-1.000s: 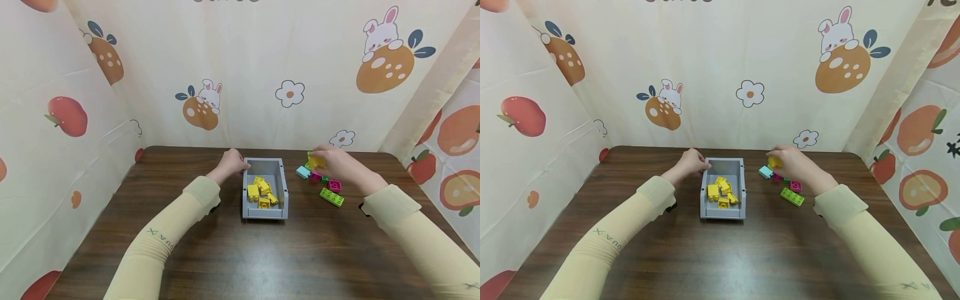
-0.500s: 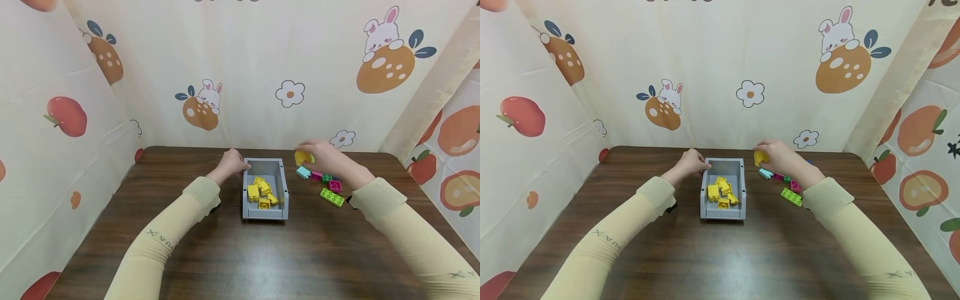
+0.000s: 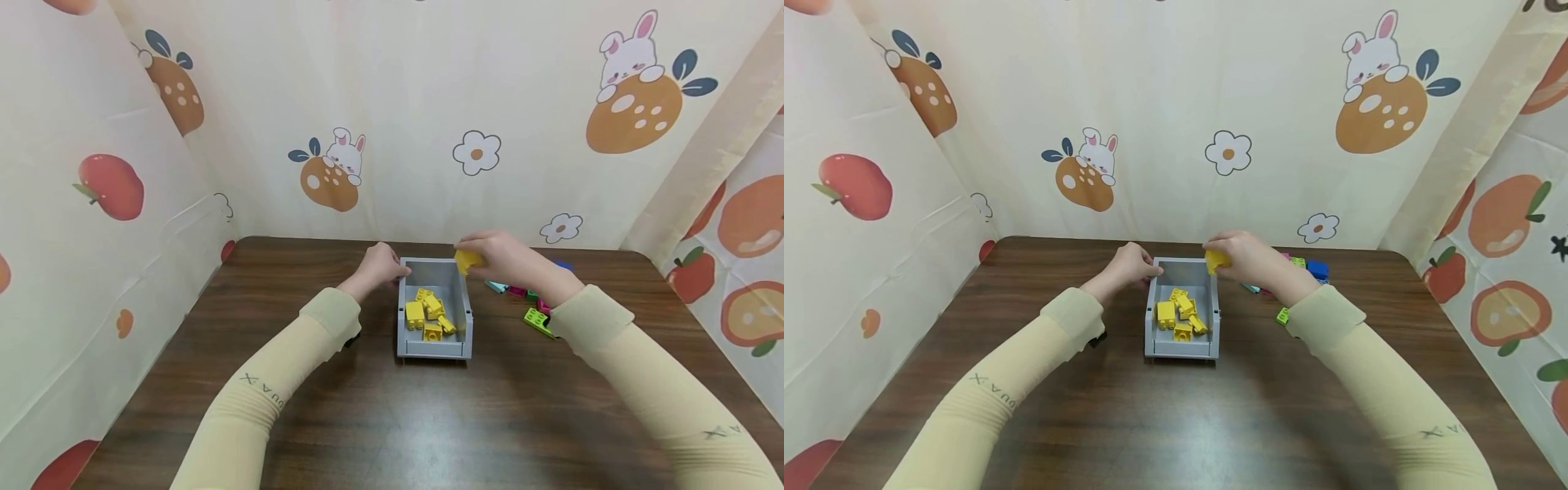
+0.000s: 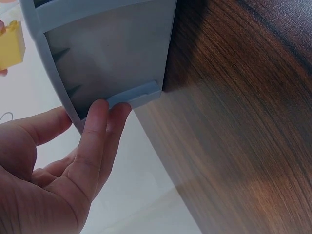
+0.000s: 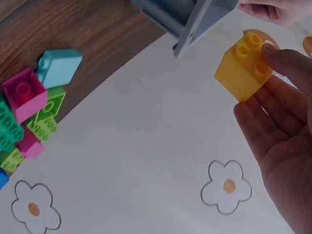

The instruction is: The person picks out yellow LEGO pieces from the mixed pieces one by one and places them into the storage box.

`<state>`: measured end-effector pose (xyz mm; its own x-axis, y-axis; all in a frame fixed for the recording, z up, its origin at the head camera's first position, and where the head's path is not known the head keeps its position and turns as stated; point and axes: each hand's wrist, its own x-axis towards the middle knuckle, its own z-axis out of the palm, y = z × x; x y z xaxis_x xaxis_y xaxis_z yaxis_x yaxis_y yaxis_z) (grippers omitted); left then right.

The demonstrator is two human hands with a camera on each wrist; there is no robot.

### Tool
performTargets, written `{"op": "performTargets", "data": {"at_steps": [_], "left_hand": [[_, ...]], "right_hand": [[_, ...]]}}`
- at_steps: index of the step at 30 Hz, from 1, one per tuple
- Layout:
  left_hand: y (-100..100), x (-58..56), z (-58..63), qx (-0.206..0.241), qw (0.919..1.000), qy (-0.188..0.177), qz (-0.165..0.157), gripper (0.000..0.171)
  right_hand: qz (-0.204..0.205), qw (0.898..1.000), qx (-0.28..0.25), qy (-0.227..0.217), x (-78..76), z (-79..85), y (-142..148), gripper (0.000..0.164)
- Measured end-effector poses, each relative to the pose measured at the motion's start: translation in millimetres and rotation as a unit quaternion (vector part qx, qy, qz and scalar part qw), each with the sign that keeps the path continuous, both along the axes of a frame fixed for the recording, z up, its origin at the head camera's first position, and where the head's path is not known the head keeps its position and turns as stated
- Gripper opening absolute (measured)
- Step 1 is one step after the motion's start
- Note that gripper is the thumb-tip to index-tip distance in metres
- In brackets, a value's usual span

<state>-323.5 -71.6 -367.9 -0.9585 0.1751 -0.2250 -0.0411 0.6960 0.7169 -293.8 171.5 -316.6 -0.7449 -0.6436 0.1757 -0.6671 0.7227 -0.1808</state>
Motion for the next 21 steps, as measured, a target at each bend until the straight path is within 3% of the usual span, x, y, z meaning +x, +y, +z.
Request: {"op": "performTargets", "data": {"at_steps": [21], "left_hand": [[-0.4,-1.6,-1.8,0.004,1.0,0.0,0.0,0.023]], "right_hand": [[0.011,0.997,0.031,-0.069,-10.4,-33.7,-34.8,0.043]]}}
